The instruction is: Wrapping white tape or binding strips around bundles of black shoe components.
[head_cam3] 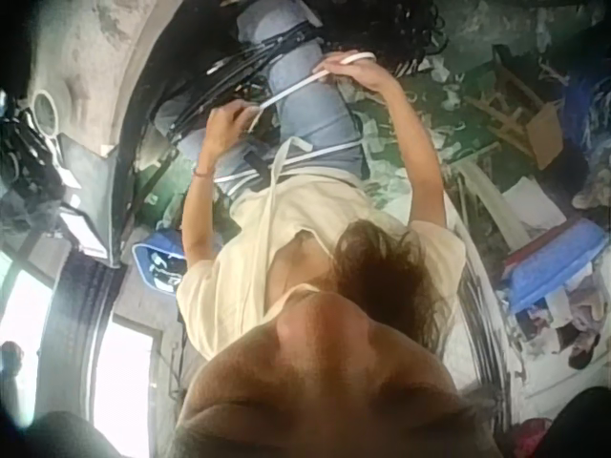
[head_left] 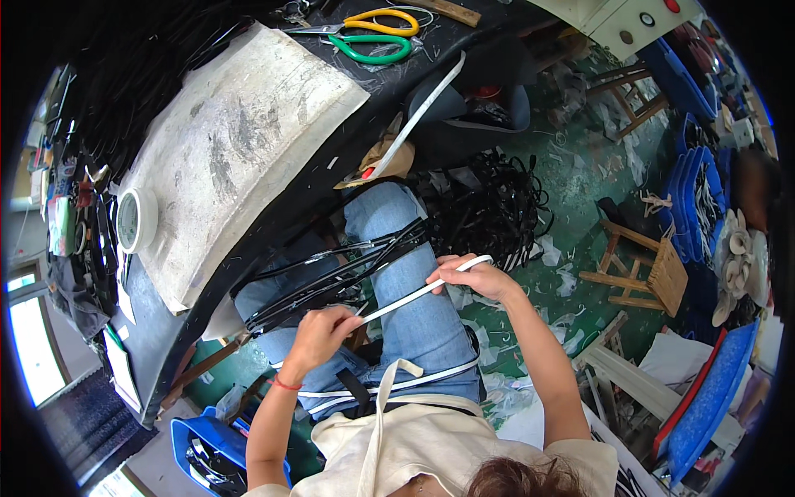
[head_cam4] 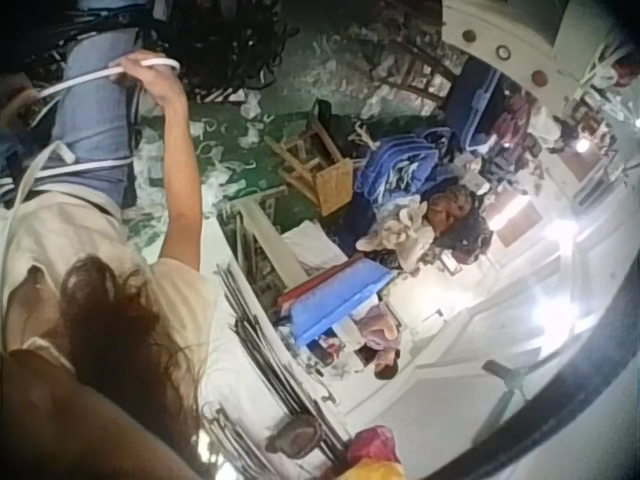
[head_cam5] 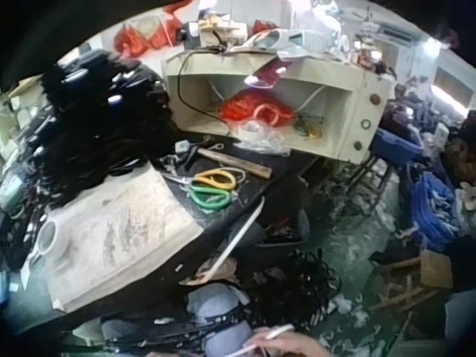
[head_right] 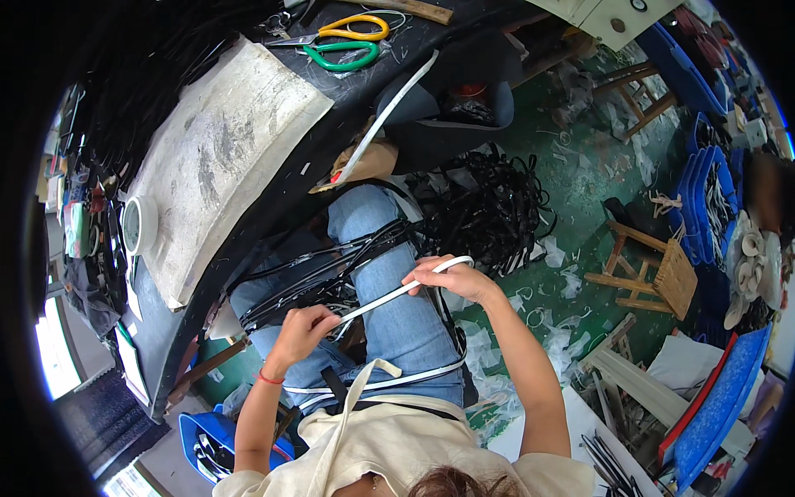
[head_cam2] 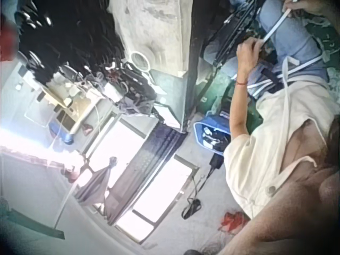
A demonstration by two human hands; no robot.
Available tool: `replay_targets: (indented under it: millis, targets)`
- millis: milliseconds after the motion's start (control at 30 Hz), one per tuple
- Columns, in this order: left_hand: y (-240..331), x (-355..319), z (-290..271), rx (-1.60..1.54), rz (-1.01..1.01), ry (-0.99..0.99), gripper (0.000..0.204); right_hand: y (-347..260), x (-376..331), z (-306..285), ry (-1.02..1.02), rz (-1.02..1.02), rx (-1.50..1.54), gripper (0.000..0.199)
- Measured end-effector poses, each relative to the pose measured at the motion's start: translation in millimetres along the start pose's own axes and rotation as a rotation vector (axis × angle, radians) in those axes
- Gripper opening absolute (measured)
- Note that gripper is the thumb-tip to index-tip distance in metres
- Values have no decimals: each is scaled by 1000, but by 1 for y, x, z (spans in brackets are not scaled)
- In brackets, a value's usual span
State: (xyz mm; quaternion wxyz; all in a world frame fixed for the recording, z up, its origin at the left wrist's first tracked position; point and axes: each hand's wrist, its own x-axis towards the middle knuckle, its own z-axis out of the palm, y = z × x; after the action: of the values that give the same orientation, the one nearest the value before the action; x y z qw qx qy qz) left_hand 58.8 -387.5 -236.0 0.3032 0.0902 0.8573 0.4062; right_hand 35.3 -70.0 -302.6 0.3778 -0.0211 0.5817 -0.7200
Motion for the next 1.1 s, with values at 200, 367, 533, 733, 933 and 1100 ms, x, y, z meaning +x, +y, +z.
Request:
replay_targets:
  millis: [200, 367, 533, 733, 933, 1100]
  targets:
    - [-32, -52, -38, 119, -135, 53, 16, -2, -4, 4, -4, -23, -27, 27]
    - [-72, -101, -60, 243, -168, 203, 18, 2, -3, 3, 12, 1, 5, 26]
    - [-85, -135, -75, 276, -287, 296, 17, -6, -4, 7, 60, -94, -175, 19]
    - [-79, -126, -71, 150, -211, 281, 13, -8, -15, 23, 414, -347, -596, 12]
    - [-19, -77, -55, 89, 127, 117, 11, 0, -46, 2, 1224, -250, -723, 11]
    - [-41, -74, -58, 198, 240, 127, 10, -12, -78, -23, 1410, -400, -762, 12]
